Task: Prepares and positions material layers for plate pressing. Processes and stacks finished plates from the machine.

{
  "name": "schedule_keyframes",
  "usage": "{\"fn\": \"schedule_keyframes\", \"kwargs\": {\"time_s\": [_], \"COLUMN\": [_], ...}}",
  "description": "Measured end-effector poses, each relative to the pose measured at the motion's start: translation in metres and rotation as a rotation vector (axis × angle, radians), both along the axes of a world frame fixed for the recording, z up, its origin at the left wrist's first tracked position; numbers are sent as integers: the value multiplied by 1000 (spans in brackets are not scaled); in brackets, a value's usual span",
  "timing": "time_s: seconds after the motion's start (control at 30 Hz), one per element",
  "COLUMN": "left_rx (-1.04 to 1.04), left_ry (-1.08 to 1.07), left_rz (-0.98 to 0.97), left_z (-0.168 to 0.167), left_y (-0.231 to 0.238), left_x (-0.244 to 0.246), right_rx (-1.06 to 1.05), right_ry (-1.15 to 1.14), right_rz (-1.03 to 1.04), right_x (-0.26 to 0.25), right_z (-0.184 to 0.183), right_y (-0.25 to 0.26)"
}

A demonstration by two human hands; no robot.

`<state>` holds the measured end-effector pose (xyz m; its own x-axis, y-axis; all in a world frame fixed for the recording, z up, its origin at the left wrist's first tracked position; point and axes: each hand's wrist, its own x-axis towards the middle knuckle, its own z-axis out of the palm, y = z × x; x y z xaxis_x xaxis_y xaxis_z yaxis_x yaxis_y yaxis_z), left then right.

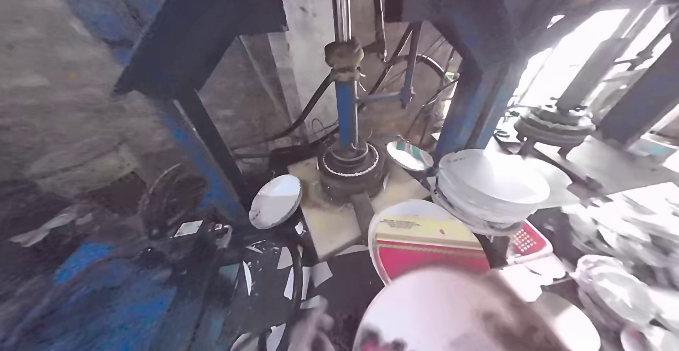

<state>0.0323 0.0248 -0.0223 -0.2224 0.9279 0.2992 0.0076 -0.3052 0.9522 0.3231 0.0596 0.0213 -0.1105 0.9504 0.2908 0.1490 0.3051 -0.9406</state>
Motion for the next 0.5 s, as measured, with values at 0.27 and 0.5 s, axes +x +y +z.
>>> {"fn": "schedule_keyframes", "kwargs": {"time_s": [0.27, 0.5], "left_rx": [-195, -828], "left_ry": [874, 893], "left_rz": [1239, 909], "left_z": [8, 50], "left_y": [172, 126], "left_x": [-288, -224], "right_rx": [-12, 176], "right_ry": [-526, -486], "right_rz": [-615, -493], "right_x": [54, 86], "right_z": [-53, -19], "right_y": [100, 88]}}
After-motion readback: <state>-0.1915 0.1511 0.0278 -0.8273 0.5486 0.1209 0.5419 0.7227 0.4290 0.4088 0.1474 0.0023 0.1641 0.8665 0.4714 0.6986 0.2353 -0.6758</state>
